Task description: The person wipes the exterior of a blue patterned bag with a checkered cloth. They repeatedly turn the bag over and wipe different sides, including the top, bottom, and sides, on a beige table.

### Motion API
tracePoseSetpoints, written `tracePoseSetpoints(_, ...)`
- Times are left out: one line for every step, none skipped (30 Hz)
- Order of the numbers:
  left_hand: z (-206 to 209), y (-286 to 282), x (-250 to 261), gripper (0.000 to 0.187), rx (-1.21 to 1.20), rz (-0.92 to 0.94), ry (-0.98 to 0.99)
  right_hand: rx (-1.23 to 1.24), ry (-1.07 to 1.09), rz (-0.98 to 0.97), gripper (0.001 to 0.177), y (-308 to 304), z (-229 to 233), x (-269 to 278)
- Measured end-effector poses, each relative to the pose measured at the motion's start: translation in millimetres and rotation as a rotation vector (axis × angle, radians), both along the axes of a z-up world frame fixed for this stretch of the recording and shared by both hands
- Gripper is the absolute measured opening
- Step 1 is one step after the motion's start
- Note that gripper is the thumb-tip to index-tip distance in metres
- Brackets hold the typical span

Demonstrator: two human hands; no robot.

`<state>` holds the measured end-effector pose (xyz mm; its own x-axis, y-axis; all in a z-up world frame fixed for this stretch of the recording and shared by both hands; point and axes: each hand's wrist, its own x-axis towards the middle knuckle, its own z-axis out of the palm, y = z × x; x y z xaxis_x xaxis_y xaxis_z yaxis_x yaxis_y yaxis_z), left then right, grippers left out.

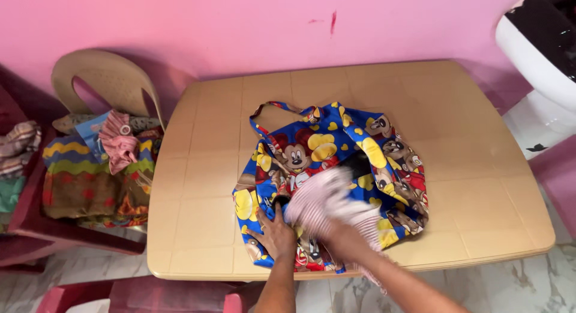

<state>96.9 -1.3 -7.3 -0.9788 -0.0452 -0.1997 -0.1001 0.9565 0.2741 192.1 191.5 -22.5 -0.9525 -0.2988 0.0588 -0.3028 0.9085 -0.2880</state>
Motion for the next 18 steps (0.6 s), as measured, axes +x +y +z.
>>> tracePoseSetpoints(-3,-1,0,0.065,0.029,-0.015,0.009,-0.151,0.103,0.180,0.069,-19,2,8)
tracePoseSetpoints(-5,-3,0,0.062,0.056,-0.030,0.017,-0.177,0.151,0.123,0.066,-17,8,7)
tracePoseSetpoints(-7,-5,-1,0.064,-0.002,-0.058,-0.003,-0.203,0.199,0.065,0.063,-6,15,6)
tracePoseSetpoints(-9,-4,-1,0.067,-0.058,-0.085,-0.024,-0.226,0.245,0.007,0.061,8,23,5)
tracePoseSetpoints(-10,-5,-2,0.069,-0.114,-0.113,-0.045,0.007,-0.007,-0.246,0.057,29,34,1)
tracePoseSetpoints(-10,-3,-4,0.067,-0.104,-0.111,-0.040,0.244,-0.254,-0.502,0.055,51,48,-10)
tracePoseSetpoints(-9,-3,-7,0.065,-0.093,-0.109,-0.036,0.186,-0.388,-0.659,0.057,70,65,-25)
tracePoseSetpoints(-7,-5,-7,0.063,-0.086,-0.111,-0.037,0.119,-0.526,-0.819,0.060,88,85,-36)
tracePoseSetpoints(-4,-8,-9,0.063,-0.085,-0.131,-0.065,0.015,-0.440,-0.816,0.059,102,107,-36)
tracePoseSetpoints(1,-9,-12,0.064,-0.082,-0.149,-0.092,-0.083,-0.349,-0.811,0.058,114,130,-35)
tracePoseSetpoints(7,-10,-16,0.064,-0.079,-0.168,-0.118,-0.293,-0.161,-0.697,0.066,124,154,-31)
tracePoseSetpoints(16,-8,-19,0.060,-0.139,-0.205,-0.099,-0.495,0.031,-0.569,0.074,132,177,-30)
tracePoseSetpoints(27,-5,-24,0.057,-0.198,-0.241,-0.079,-0.684,0.040,-0.623,0.080,137,199,-29)
tracePoseSetpoints(38,-3,-24,0.054,-0.264,-0.277,-0.063,-0.880,0.044,-0.675,0.086,141,218,-23)
tracePoseSetpoints(49,4,-27,0.050,-0.229,-0.241,-0.132,-0.845,0.255,-0.590,0.087,149,237,-20)
tracePoseSetpoints(60,14,-32,0.047,-0.195,-0.199,-0.201,-0.802,0.461,-0.493,0.090,158,255,-17)
tracePoseSetpoints(68,23,-33,0.044,-0.160,-0.157,-0.271,-0.611,0.604,-0.641,0.090,168,269,-7)
tracePoseSetpoints(75,34,-32,0.048,-0.122,-0.155,-0.162,-0.613,0.799,-0.558,0.091,179,281,-2)
